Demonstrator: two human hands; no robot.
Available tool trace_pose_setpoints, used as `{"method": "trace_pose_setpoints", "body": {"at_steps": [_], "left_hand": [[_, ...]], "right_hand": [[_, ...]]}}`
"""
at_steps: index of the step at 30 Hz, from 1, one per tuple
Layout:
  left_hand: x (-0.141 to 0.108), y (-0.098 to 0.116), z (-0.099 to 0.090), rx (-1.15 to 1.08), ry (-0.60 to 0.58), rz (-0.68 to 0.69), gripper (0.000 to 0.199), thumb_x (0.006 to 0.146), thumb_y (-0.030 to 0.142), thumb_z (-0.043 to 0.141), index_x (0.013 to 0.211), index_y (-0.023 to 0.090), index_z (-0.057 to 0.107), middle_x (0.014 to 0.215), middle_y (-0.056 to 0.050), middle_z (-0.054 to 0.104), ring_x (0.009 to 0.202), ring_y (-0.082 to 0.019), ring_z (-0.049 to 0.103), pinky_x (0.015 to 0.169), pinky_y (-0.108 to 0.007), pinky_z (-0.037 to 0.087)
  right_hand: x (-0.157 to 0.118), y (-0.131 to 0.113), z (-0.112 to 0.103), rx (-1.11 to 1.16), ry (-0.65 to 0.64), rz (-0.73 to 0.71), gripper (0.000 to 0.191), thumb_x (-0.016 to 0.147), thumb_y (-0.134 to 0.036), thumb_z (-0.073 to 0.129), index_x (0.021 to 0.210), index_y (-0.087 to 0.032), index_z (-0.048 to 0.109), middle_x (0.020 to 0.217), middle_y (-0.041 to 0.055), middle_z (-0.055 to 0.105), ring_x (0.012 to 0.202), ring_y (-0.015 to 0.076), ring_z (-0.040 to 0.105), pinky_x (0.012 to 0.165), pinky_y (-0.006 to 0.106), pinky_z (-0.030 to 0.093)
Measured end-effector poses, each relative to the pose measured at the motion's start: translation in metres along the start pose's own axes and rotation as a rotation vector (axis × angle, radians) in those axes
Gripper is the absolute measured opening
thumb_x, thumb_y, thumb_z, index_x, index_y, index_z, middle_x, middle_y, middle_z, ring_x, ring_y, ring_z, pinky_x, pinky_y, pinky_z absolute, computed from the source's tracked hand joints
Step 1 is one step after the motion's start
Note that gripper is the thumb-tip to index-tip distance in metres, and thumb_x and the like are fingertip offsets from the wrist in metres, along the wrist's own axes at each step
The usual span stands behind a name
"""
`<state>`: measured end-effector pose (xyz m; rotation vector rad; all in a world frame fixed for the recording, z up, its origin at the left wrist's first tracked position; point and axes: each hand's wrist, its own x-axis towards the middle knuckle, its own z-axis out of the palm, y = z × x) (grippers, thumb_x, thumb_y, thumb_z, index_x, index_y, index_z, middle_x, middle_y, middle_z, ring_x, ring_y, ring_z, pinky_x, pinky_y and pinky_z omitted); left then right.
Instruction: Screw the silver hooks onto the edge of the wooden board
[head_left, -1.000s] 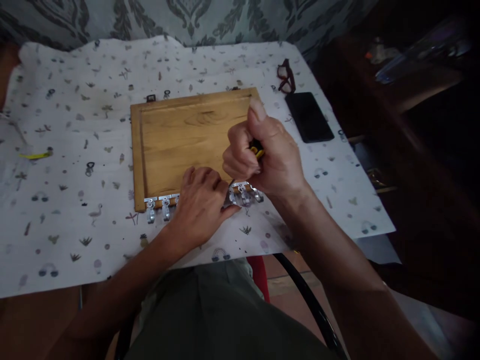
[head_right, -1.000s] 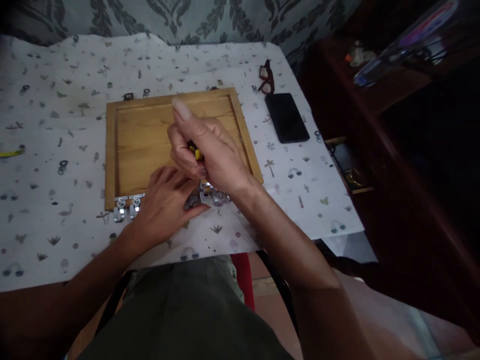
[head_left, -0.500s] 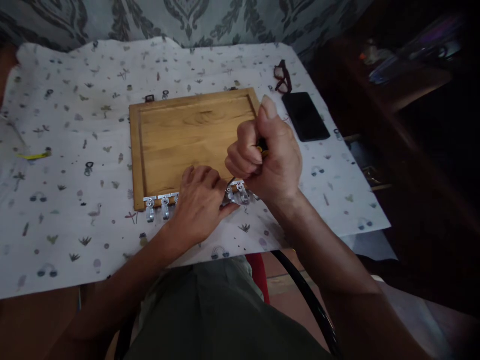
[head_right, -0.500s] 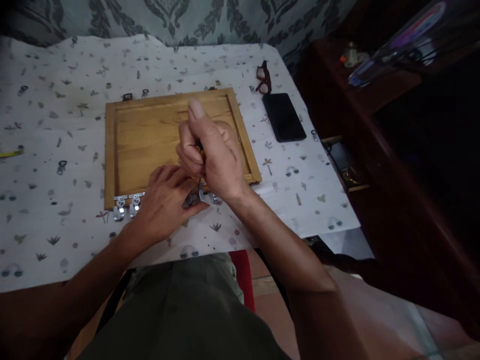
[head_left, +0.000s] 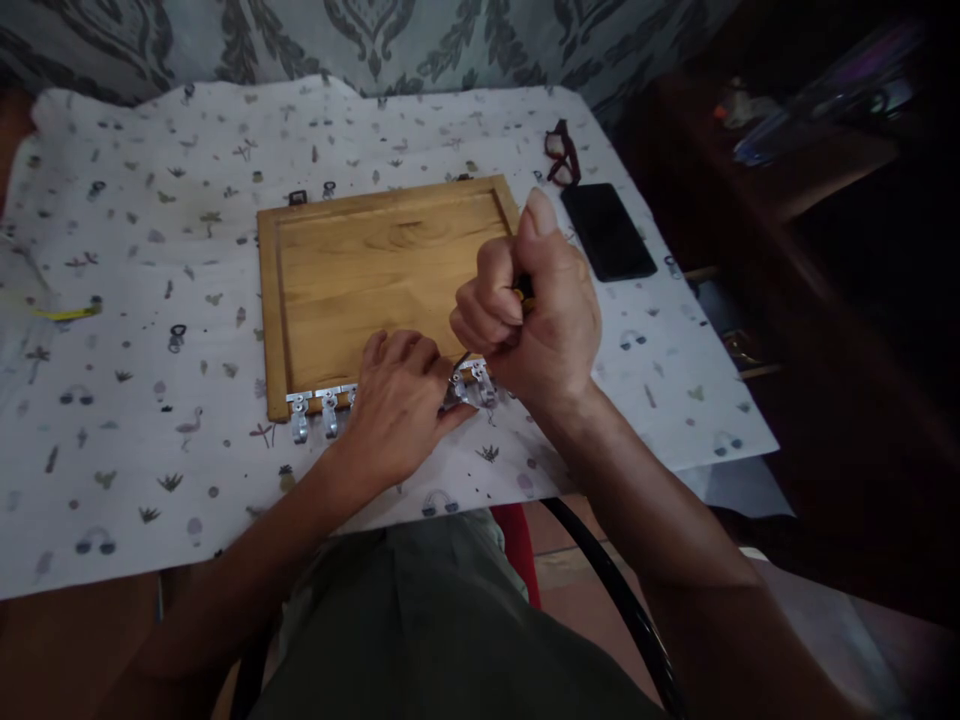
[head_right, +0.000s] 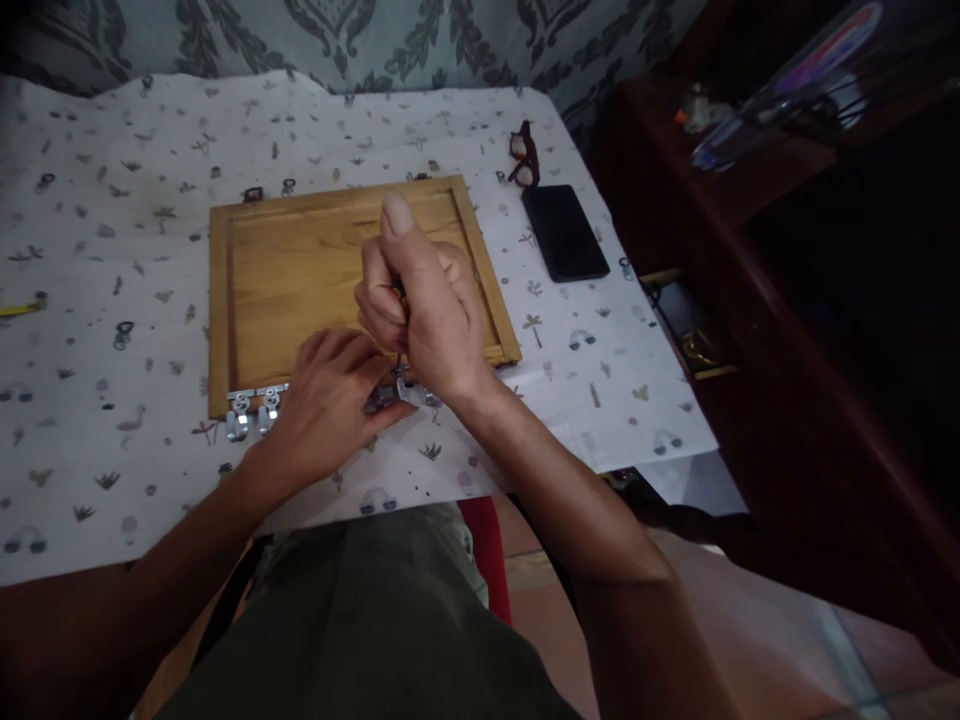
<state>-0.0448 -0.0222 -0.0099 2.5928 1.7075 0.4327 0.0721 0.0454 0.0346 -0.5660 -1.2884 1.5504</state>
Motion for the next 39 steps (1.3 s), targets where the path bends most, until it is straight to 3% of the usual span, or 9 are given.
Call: {"method": "trace_pose_setpoints", "body": {"at_steps": [14,20,23,27,30,39], "left_hand": [[0.0,0.0,0.0,-0.014,-0.003,0.003,0.039,0.085,0.048,0.07,0.1,0.013,0.071,0.106,-0.013,0.069,0.105,-0.032,0.057,0.098,-0.051,0.044],[0.0,0.001,-0.002,-0.029,-0.029,-0.012,0.04,0.085,0.048,0.07,0.102,0.013,0.071,0.105,-0.012,0.069,0.108,-0.032,0.057,0.101,-0.052,0.041],[0.001,-0.001,-0.002,-0.023,-0.041,-0.01,0.04,0.087,0.049,0.068,0.104,0.013,0.071,0.109,-0.012,0.069,0.108,-0.031,0.056,0.101,-0.053,0.041],[0.001,-0.002,0.0,-0.016,-0.039,0.006,0.04,0.086,0.052,0.067,0.099,0.014,0.071,0.101,-0.01,0.069,0.107,-0.031,0.056,0.1,-0.052,0.041],[0.001,-0.002,-0.001,-0.009,-0.032,0.009,0.039,0.086,0.052,0.068,0.095,0.014,0.07,0.099,-0.01,0.068,0.106,-0.031,0.057,0.099,-0.051,0.041],[-0.012,-0.016,-0.024,-0.047,-0.02,-0.031,0.052,0.084,0.059,0.067,0.11,0.014,0.065,0.111,-0.013,0.065,0.115,-0.034,0.054,0.101,-0.053,0.041]], "right_hand": [[0.0,0.0,0.001,0.01,0.012,-0.02,0.068,0.088,-0.075,0.046,0.048,-0.024,0.027,0.045,-0.0079,0.015,0.038,0.0081,0.011,0.036,0.026,0.013],[0.003,0.002,-0.006,0.042,-0.106,0.001,0.067,0.087,-0.077,0.047,0.049,-0.024,0.028,0.044,-0.009,0.013,0.037,0.0076,0.014,0.034,0.025,0.017],[0.003,-0.006,-0.003,0.032,-0.136,0.0,0.064,0.092,-0.067,0.05,0.048,-0.023,0.031,0.042,-0.0092,0.016,0.036,0.0067,0.014,0.034,0.025,0.018],[0.001,-0.029,0.001,0.072,-0.095,-0.096,0.066,0.097,-0.051,0.051,0.044,-0.021,0.027,0.041,-0.0079,0.015,0.034,0.005,0.016,0.035,0.023,0.013],[-0.001,-0.041,-0.003,0.037,-0.036,-0.163,0.069,0.092,-0.061,0.054,0.044,-0.021,0.026,0.041,-0.0083,0.009,0.033,0.0055,0.014,0.032,0.024,0.011],[-0.018,-0.032,-0.022,0.021,0.109,-0.144,0.068,0.09,-0.06,0.058,0.046,-0.02,0.027,0.039,-0.0082,0.009,0.032,0.0058,0.013,0.032,0.023,0.015]]}}
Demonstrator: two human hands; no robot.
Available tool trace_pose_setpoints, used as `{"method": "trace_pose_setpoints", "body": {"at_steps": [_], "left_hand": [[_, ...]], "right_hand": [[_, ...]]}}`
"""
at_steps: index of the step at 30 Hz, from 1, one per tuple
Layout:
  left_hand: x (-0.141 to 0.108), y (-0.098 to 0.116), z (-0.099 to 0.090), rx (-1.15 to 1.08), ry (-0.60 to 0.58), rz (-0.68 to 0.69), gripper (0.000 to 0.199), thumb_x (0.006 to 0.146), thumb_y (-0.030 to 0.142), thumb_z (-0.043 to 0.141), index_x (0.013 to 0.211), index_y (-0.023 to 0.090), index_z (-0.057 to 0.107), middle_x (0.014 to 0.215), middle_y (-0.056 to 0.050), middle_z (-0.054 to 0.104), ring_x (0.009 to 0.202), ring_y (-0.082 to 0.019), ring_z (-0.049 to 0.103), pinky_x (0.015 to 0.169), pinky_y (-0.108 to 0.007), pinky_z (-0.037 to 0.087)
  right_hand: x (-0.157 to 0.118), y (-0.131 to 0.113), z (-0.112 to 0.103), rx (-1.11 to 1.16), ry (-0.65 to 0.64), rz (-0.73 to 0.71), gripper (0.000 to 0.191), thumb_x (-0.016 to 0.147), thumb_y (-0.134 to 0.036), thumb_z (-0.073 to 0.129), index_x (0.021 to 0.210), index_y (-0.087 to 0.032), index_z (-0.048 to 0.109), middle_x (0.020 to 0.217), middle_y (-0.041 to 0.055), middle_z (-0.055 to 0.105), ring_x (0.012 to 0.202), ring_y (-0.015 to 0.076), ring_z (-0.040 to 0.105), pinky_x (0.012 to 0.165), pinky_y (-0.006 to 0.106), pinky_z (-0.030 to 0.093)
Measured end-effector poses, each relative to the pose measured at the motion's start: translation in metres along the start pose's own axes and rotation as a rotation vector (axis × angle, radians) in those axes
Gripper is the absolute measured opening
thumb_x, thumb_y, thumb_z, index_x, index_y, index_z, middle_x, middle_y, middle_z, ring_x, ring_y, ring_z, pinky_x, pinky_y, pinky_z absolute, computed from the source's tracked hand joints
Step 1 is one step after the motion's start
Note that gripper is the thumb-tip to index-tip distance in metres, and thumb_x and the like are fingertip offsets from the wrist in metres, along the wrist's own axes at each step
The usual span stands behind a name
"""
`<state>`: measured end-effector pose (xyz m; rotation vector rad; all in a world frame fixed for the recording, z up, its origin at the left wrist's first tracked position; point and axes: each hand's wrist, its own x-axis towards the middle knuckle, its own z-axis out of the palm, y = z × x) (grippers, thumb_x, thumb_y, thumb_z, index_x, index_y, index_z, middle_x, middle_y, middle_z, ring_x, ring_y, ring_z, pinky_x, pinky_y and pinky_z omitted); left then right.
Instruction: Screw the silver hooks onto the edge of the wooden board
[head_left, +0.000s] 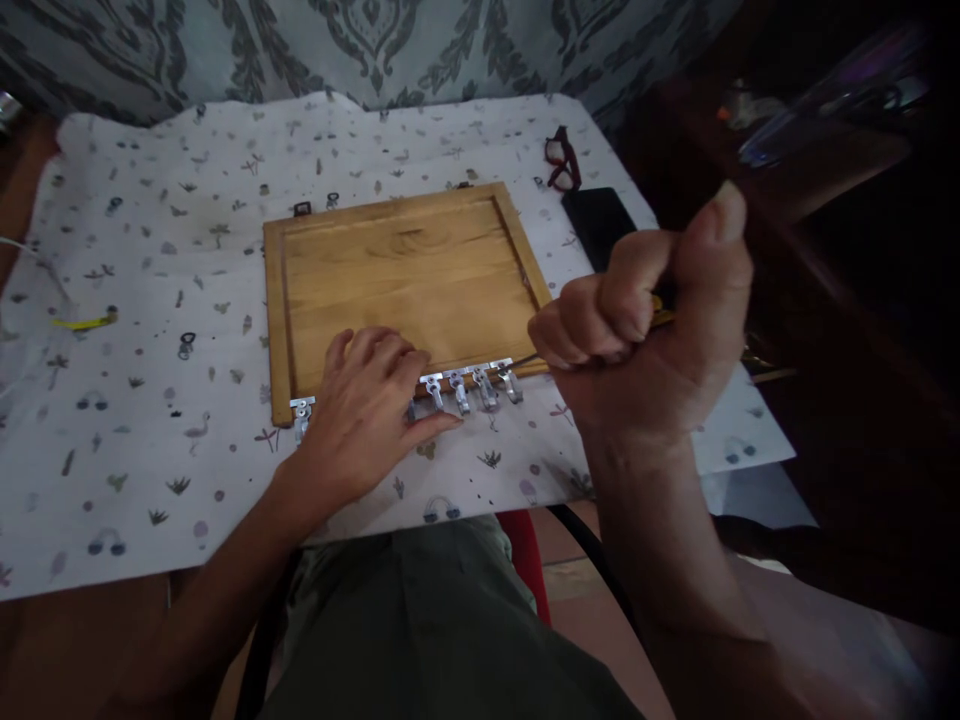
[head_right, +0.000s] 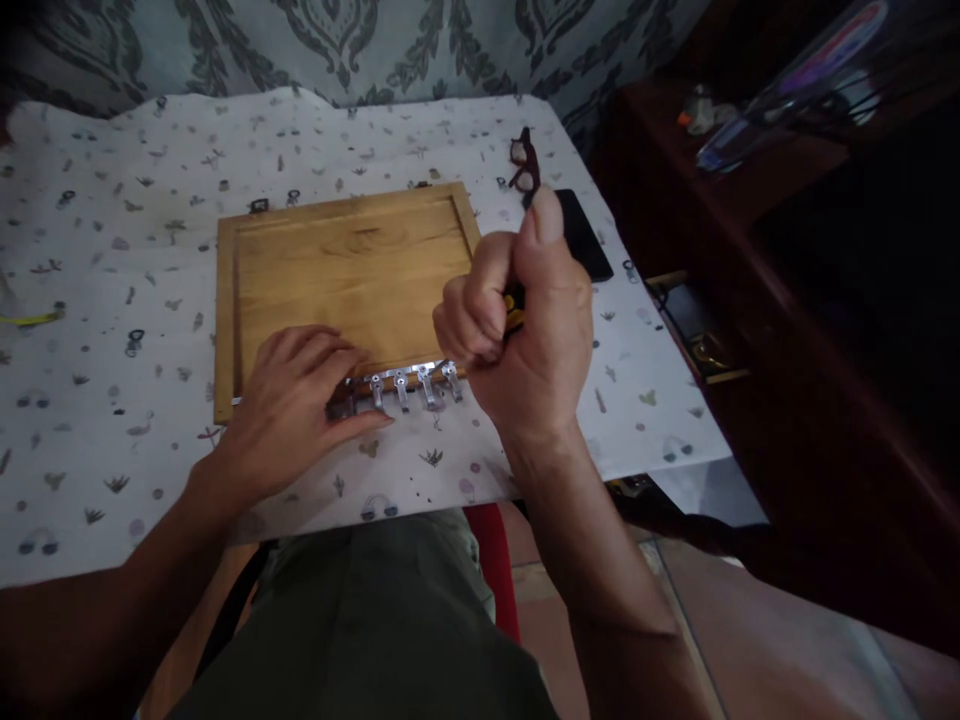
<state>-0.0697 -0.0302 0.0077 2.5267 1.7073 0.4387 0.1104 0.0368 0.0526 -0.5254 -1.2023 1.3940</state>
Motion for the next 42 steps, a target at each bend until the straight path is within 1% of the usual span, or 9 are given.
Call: {"method": "trace_pose_setpoints", "body": {"at_steps": [5,11,15,20,24,27,32,37,42], "left_hand": [[-0.011,-0.009,-0.002,0.02,-0.023,-0.032,0.05,0.083,0.058,0.069,0.108,0.015,0.066,0.112,-0.012,0.065,0.113,-0.033,0.054,0.102,-0.053,0.042],[-0.009,-0.003,0.008,0.028,-0.052,-0.036,0.047,0.083,0.053,0.07,0.11,0.015,0.067,0.112,-0.013,0.065,0.116,-0.035,0.052,0.104,-0.056,0.04],[-0.007,0.0,0.01,0.034,-0.042,-0.028,0.045,0.084,0.051,0.07,0.108,0.014,0.068,0.111,-0.014,0.065,0.116,-0.035,0.053,0.105,-0.058,0.039],[-0.007,0.0,0.014,0.029,-0.032,-0.025,0.039,0.086,0.051,0.068,0.103,0.016,0.069,0.11,-0.013,0.066,0.113,-0.034,0.054,0.103,-0.059,0.04],[-0.007,0.0,0.015,0.018,-0.029,-0.019,0.037,0.086,0.05,0.068,0.103,0.017,0.069,0.109,-0.012,0.066,0.112,-0.034,0.054,0.102,-0.058,0.041],[-0.006,0.0,0.014,0.014,-0.033,-0.015,0.035,0.086,0.048,0.068,0.102,0.017,0.07,0.108,-0.012,0.066,0.111,-0.034,0.054,0.102,-0.059,0.041],[-0.006,-0.001,0.013,0.013,-0.033,-0.006,0.035,0.086,0.047,0.069,0.103,0.017,0.07,0.108,-0.012,0.067,0.111,-0.033,0.054,0.101,-0.058,0.041],[-0.005,-0.001,0.013,0.052,-0.02,0.0,0.04,0.084,0.051,0.07,0.105,0.017,0.069,0.109,-0.013,0.067,0.11,-0.034,0.055,0.101,-0.057,0.042],[-0.009,-0.004,0.0,0.006,0.027,0.017,0.043,0.085,0.053,0.069,0.108,0.017,0.068,0.106,-0.012,0.068,0.108,-0.034,0.058,0.097,-0.056,0.045]], "right_hand": [[0.0,0.001,-0.004,0.035,-0.043,0.009,0.062,0.09,-0.048,0.063,0.045,-0.021,0.03,0.04,-0.0082,0.011,0.032,0.0057,0.016,0.033,0.022,0.018],[-0.002,0.006,0.001,0.023,0.013,0.014,0.071,0.084,-0.065,0.064,0.045,-0.02,0.025,0.04,-0.0076,0.007,0.032,0.0061,0.013,0.032,0.025,0.014],[-0.004,0.004,0.003,-0.007,0.108,0.046,0.072,0.082,-0.059,0.07,0.044,-0.019,0.024,0.039,-0.0076,0.007,0.032,0.0059,0.012,0.034,0.026,0.014],[-0.003,0.002,0.0,0.019,0.044,0.0,0.066,0.085,-0.054,0.067,0.044,-0.021,0.028,0.037,-0.0072,0.009,0.032,0.0067,0.013,0.032,0.025,0.014],[-0.001,0.007,-0.001,0.055,0.077,-0.006,0.061,0.088,-0.047,0.065,0.045,-0.021,0.029,0.038,-0.0081,0.012,0.032,0.0059,0.014,0.032,0.022,0.014],[0.001,0.012,0.002,0.047,0.115,-0.015,0.062,0.09,-0.051,0.06,0.046,-0.021,0.028,0.04,-0.0082,0.012,0.033,0.0065,0.014,0.033,0.022,0.013],[0.004,0.022,0.006,-0.02,0.218,-0.023,0.068,0.088,-0.07,0.053,0.048,-0.022,0.026,0.042,-0.008,0.013,0.036,0.0078,0.013,0.035,0.026,0.012],[0.006,0.031,0.002,-0.06,0.186,-0.013,0.071,0.081,-0.08,0.051,0.047,-0.022,0.027,0.042,-0.0074,0.014,0.036,0.0081,0.014,0.035,0.028,0.012],[0.005,0.027,0.001,-0.133,0.255,-0.04,0.072,0.079,-0.084,0.047,0.049,-0.023,0.024,0.042,-0.0072,0.013,0.037,0.0083,0.013,0.037,0.029,0.014]]}}
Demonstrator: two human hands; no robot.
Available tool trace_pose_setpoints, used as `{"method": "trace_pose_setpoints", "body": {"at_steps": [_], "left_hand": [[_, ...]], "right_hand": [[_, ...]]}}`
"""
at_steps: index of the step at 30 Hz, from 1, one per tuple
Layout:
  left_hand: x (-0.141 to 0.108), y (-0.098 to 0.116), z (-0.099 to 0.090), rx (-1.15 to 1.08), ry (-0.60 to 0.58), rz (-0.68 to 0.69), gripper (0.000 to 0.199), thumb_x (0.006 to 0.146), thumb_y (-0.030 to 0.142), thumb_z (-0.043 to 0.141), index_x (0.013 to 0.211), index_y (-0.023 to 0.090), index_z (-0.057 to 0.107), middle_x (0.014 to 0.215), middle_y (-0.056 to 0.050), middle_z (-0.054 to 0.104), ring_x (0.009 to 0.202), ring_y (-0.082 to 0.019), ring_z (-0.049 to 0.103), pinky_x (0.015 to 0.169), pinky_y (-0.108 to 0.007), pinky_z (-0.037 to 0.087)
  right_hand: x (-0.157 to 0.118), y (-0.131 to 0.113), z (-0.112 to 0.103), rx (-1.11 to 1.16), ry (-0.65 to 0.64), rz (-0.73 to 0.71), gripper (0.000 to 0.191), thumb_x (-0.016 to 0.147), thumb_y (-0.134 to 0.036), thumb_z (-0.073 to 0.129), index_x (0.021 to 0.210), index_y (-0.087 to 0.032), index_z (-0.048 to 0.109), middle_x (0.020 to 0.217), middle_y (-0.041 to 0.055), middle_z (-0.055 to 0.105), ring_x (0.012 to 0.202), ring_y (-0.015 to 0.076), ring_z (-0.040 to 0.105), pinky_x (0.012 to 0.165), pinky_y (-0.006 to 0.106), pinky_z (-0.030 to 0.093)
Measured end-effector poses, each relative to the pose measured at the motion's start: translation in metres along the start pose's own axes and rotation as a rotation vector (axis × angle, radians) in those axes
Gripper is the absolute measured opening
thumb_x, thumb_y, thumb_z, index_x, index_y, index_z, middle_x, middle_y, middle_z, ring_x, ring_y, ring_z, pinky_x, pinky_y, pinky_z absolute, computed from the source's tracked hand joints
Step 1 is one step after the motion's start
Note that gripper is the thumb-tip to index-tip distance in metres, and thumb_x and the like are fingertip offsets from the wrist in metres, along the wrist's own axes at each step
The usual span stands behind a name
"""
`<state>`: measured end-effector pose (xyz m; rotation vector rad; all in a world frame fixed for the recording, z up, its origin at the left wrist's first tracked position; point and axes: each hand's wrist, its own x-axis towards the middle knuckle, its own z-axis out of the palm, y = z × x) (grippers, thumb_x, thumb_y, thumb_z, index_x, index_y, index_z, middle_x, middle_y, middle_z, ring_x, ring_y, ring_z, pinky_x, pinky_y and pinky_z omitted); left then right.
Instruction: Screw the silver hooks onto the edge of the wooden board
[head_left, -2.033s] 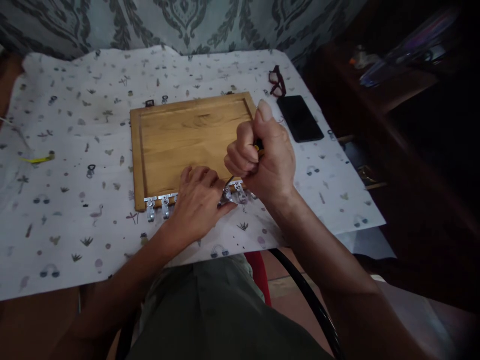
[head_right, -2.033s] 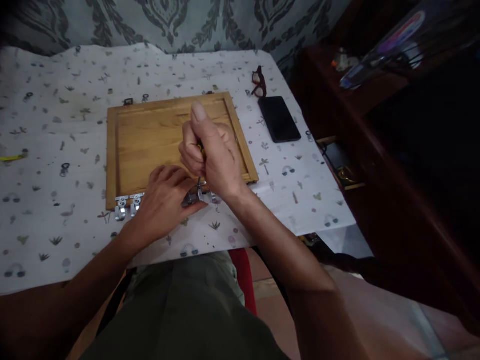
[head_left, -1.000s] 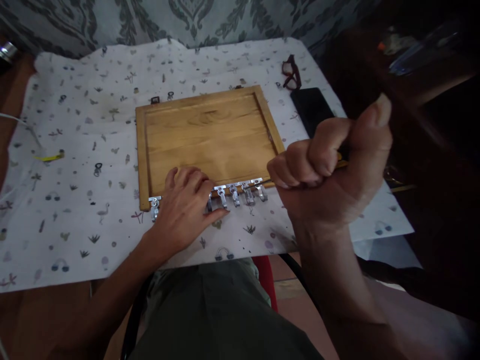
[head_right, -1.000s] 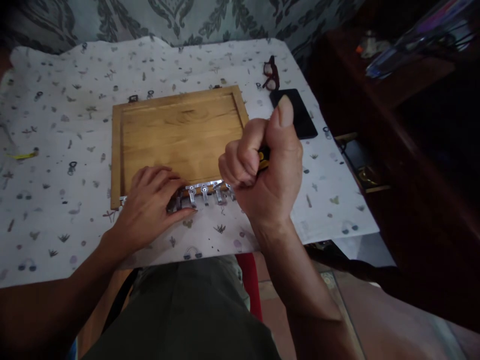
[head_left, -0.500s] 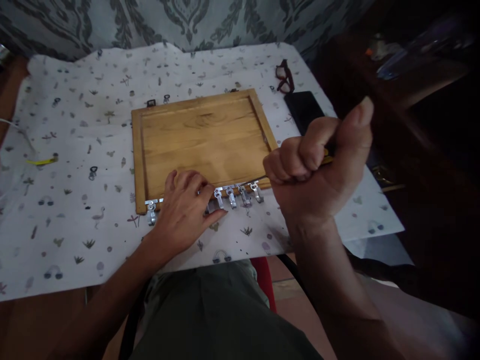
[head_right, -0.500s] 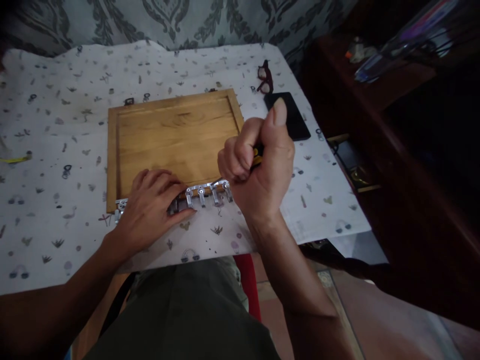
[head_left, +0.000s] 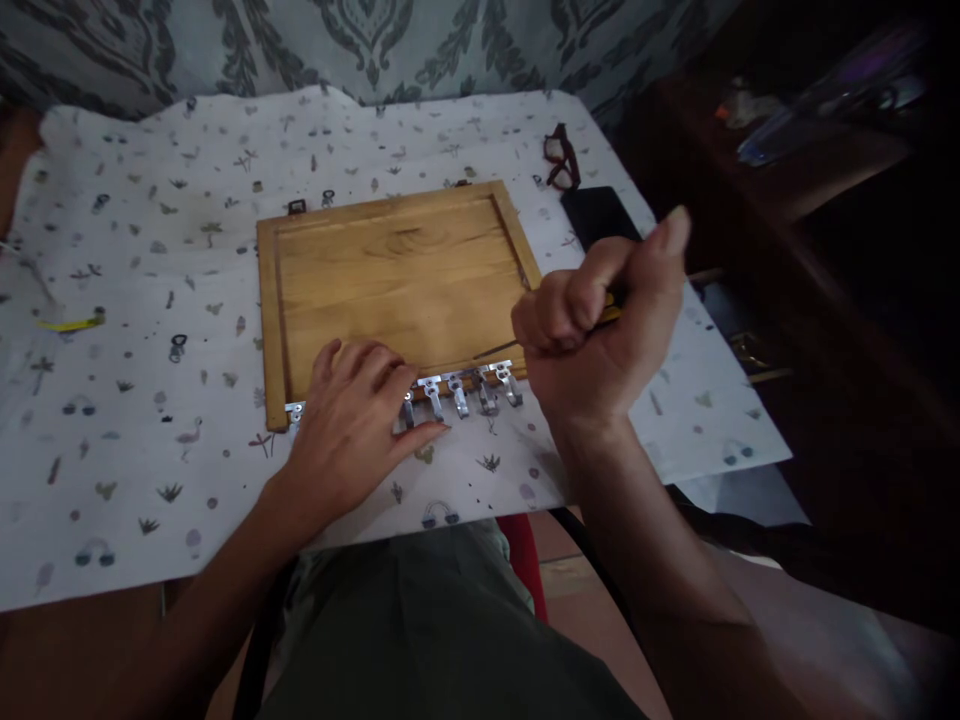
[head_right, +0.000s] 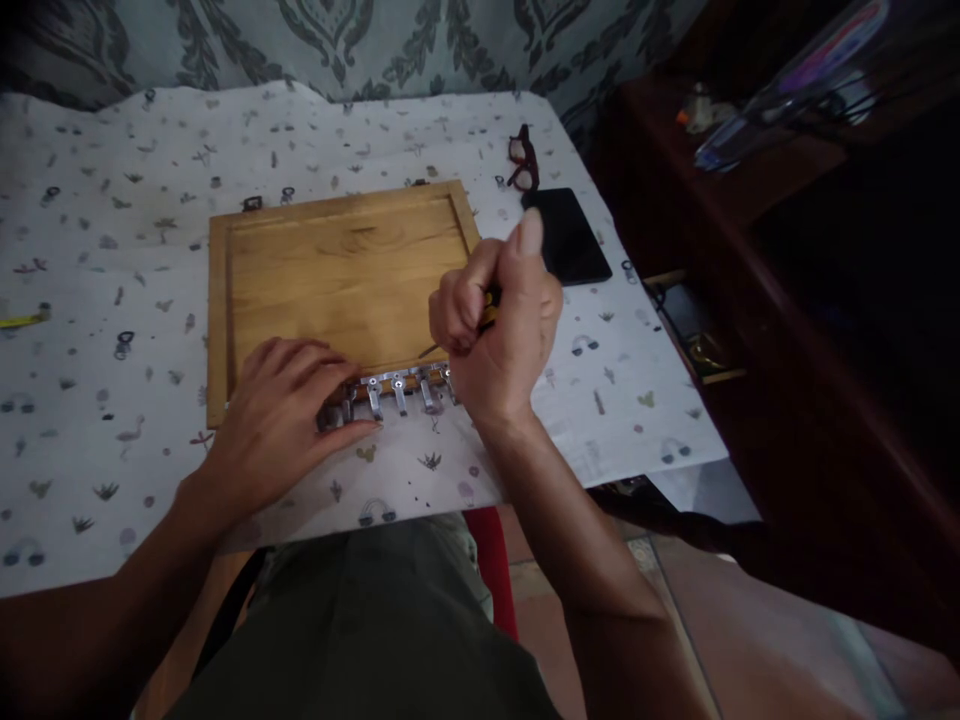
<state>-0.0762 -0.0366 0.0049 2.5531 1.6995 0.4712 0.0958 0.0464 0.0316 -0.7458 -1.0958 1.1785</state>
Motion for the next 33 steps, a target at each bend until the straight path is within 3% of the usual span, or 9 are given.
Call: {"method": "trace_pose_setpoints", "body": {"at_steps": [4,8,13,17,21,23,25,27,33], "left_hand": [[-0.014,-0.015,-0.021,-0.043,0.165,-0.054,0.029,0.094,0.043,0.059,0.107,0.019,0.066,0.104,-0.01,0.07,0.104,-0.029,0.063,0.093,-0.048,0.051],[-0.04,-0.034,-0.031,-0.09,0.314,-0.24,0.018,0.097,0.029,0.056,0.111,0.022,0.065,0.099,-0.005,0.072,0.094,-0.021,0.067,0.087,-0.04,0.055],[-0.072,-0.048,-0.018,-0.215,0.383,-0.491,0.019,0.098,0.029,0.053,0.11,0.025,0.067,0.102,-0.004,0.072,0.094,-0.019,0.068,0.087,-0.041,0.056],[-0.085,-0.053,-0.004,-0.294,0.417,-0.568,0.021,0.099,0.031,0.051,0.111,0.025,0.067,0.099,-0.003,0.071,0.093,-0.018,0.067,0.089,-0.041,0.055],[-0.079,-0.05,-0.008,-0.257,0.443,-0.482,0.018,0.098,0.031,0.053,0.106,0.024,0.067,0.096,-0.004,0.07,0.093,-0.019,0.065,0.089,-0.04,0.054],[-0.07,-0.043,-0.012,-0.185,0.374,-0.353,0.02,0.097,0.034,0.055,0.108,0.023,0.066,0.099,-0.005,0.069,0.098,-0.022,0.063,0.088,-0.041,0.053],[-0.059,-0.032,-0.012,-0.074,0.255,-0.2,0.036,0.094,0.048,0.058,0.115,0.019,0.064,0.108,-0.01,0.067,0.106,-0.027,0.06,0.094,-0.047,0.051],[-0.048,-0.021,-0.007,0.015,0.17,-0.099,0.057,0.088,0.062,0.059,0.118,0.014,0.062,0.116,-0.015,0.064,0.113,-0.033,0.057,0.101,-0.055,0.046],[-0.031,-0.006,0.008,0.091,0.054,-0.087,0.068,0.084,0.07,0.057,0.121,0.013,0.061,0.124,-0.018,0.061,0.126,-0.039,0.05,0.111,-0.068,0.031]], "right_hand": [[0.002,-0.011,-0.008,0.049,0.105,-0.078,0.067,0.086,-0.062,0.061,0.048,-0.021,0.025,0.042,-0.0068,0.012,0.036,0.0067,0.016,0.038,0.027,0.014],[0.001,-0.013,-0.023,0.089,0.175,-0.046,0.055,0.091,-0.044,0.06,0.049,-0.022,0.031,0.043,-0.007,0.016,0.036,0.0057,0.015,0.037,0.025,0.013],[-0.004,-0.006,-0.035,0.113,0.27,-0.052,0.049,0.096,-0.036,0.048,0.051,-0.022,0.037,0.047,-0.0069,0.019,0.038,0.0046,0.017,0.039,0.023,0.015],[0.0,0.006,-0.042,0.11,0.263,-0.092,0.046,0.091,-0.037,0.056,0.05,-0.022,0.039,0.043,-0.0081,0.024,0.035,0.0044,0.02,0.037,0.021,0.018],[0.008,0.013,-0.044,0.126,0.298,-0.228,0.059,0.085,-0.057,0.06,0.048,-0.024,0.029,0.036,-0.0108,0.015,0.03,0.0049,0.008,0.03,0.021,0.01],[0.009,0.009,-0.038,0.114,0.288,-0.232,0.057,0.086,-0.055,0.058,0.049,-0.023,0.029,0.037,-0.0106,0.015,0.031,0.0049,0.008,0.029,0.021,0.009],[0.006,0.001,-0.028,0.082,0.224,-0.189,0.053,0.084,-0.049,0.063,0.05,-0.023,0.033,0.04,-0.0102,0.019,0.032,0.0041,0.012,0.03,0.021,0.012],[0.0,-0.008,-0.016,0.076,0.12,-0.189,0.059,0.078,-0.054,0.069,0.049,-0.023,0.028,0.036,-0.0105,0.016,0.029,0.0036,0.011,0.027,0.022,0.011],[-0.014,-0.017,0.011,0.094,-0.023,-0.155,0.061,0.084,-0.049,0.068,0.047,-0.021,0.027,0.037,-0.0093,0.014,0.028,0.0035,0.017,0.029,0.022,0.016]]}}
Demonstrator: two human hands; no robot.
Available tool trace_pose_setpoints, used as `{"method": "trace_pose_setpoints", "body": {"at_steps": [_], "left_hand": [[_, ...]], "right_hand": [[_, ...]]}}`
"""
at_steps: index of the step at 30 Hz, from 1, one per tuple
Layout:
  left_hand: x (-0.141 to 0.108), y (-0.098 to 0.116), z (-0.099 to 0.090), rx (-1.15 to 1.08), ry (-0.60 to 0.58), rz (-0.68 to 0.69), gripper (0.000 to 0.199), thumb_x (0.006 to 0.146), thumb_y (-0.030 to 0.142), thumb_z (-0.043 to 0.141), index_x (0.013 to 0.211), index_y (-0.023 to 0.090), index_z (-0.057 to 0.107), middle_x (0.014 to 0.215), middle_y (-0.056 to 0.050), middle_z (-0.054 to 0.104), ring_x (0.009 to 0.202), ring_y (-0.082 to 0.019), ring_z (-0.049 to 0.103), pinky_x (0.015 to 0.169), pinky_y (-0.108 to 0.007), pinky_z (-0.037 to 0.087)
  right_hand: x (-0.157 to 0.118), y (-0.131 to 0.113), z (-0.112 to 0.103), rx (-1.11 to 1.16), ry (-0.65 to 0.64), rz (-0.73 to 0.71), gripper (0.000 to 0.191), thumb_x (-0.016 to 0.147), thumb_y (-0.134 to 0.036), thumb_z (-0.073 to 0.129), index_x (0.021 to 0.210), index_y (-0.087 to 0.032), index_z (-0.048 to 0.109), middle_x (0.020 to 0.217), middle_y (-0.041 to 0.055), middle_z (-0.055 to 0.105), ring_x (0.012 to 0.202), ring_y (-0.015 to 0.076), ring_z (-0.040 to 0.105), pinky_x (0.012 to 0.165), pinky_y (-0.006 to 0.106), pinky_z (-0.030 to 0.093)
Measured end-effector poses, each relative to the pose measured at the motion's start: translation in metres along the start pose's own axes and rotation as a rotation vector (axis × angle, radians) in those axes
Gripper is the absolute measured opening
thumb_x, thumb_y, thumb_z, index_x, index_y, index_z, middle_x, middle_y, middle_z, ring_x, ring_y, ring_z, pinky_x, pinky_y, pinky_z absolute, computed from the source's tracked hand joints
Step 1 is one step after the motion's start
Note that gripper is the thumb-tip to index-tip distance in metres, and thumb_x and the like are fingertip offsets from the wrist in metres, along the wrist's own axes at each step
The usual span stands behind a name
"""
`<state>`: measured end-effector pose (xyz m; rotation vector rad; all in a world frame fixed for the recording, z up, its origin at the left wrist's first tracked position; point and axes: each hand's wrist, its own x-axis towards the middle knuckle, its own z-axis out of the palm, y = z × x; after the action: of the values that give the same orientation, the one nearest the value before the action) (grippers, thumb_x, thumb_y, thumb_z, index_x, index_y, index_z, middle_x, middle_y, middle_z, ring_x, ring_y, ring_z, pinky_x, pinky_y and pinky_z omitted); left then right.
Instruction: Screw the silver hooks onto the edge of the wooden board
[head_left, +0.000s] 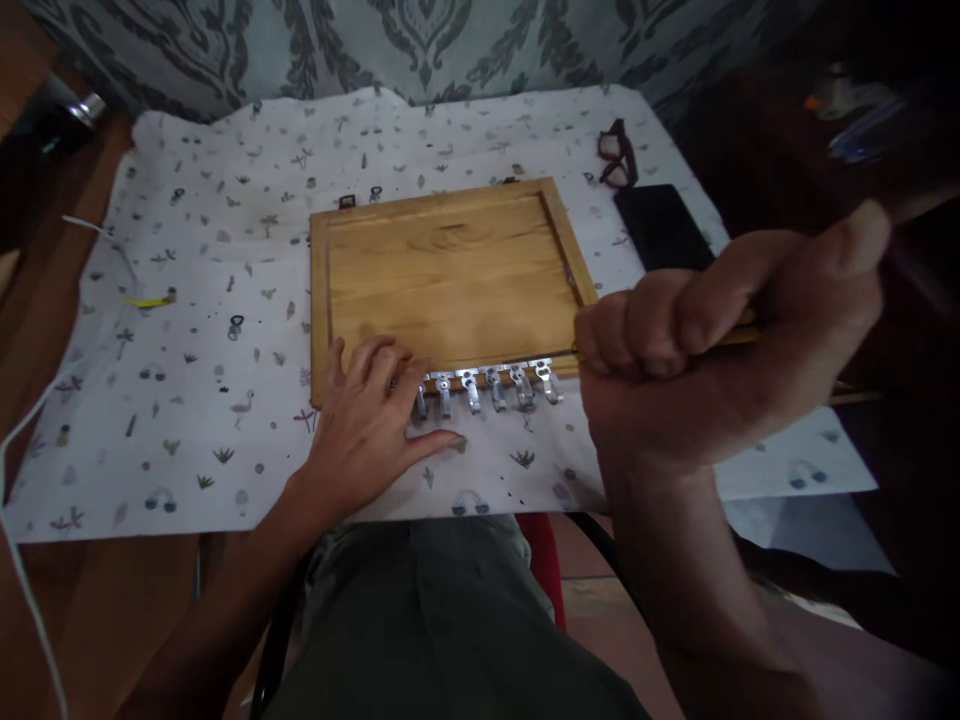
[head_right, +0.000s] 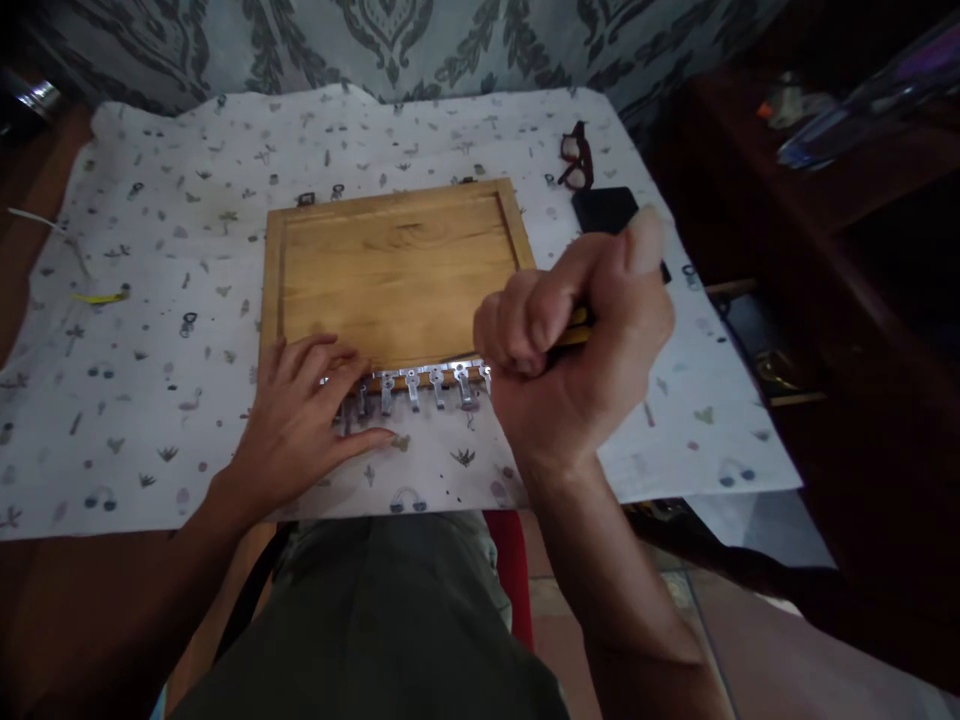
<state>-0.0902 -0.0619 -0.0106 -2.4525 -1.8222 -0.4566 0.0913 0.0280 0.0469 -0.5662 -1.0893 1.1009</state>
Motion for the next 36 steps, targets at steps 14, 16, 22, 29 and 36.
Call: {"method": "trace_pose_setpoints", "body": {"at_steps": [14,16,22,29,36], "left_hand": [[0.013,0.004,0.0,-0.069,-0.092,-0.035,0.04,0.086,0.047,0.069,0.108,0.014,0.068,0.118,-0.013,0.064,0.126,-0.036,0.051,0.113,-0.068,0.029],[0.014,0.003,0.001,-0.075,-0.09,-0.032,0.041,0.084,0.047,0.071,0.108,0.013,0.068,0.118,-0.013,0.065,0.125,-0.036,0.052,0.112,-0.066,0.032],[0.015,0.003,0.004,-0.085,-0.058,-0.039,0.045,0.081,0.054,0.073,0.103,0.015,0.069,0.113,-0.012,0.066,0.12,-0.034,0.054,0.109,-0.063,0.035],[0.014,0.001,0.005,-0.085,-0.058,-0.028,0.044,0.081,0.054,0.072,0.102,0.015,0.069,0.113,-0.011,0.067,0.12,-0.034,0.053,0.108,-0.062,0.036],[0.014,0.003,0.006,-0.111,-0.066,-0.048,0.046,0.082,0.057,0.071,0.102,0.015,0.069,0.111,-0.012,0.066,0.119,-0.035,0.054,0.108,-0.063,0.036]], "right_hand": [[-0.004,0.009,0.017,0.07,-0.225,0.065,0.063,0.089,-0.062,0.06,0.048,-0.023,0.034,0.036,-0.0066,0.019,0.03,0.0082,0.025,0.03,0.028,0.022],[-0.006,0.011,0.019,0.081,-0.234,0.068,0.062,0.089,-0.061,0.059,0.048,-0.023,0.034,0.037,-0.0067,0.018,0.03,0.0082,0.024,0.03,0.028,0.021],[-0.014,0.015,0.032,0.122,-0.157,0.128,0.061,0.093,-0.055,0.057,0.048,-0.023,0.033,0.04,-0.0074,0.016,0.032,0.008,0.021,0.031,0.028,0.017],[-0.014,0.026,0.034,0.145,-0.233,0.132,0.062,0.091,-0.058,0.058,0.048,-0.022,0.031,0.037,-0.0076,0.016,0.031,0.0077,0.019,0.032,0.027,0.019],[-0.016,0.029,0.043,0.094,-0.127,0.125,0.051,0.089,-0.044,0.065,0.055,-0.024,0.033,0.039,-0.0094,0.022,0.032,0.0075,0.015,0.032,0.025,0.016]]}}
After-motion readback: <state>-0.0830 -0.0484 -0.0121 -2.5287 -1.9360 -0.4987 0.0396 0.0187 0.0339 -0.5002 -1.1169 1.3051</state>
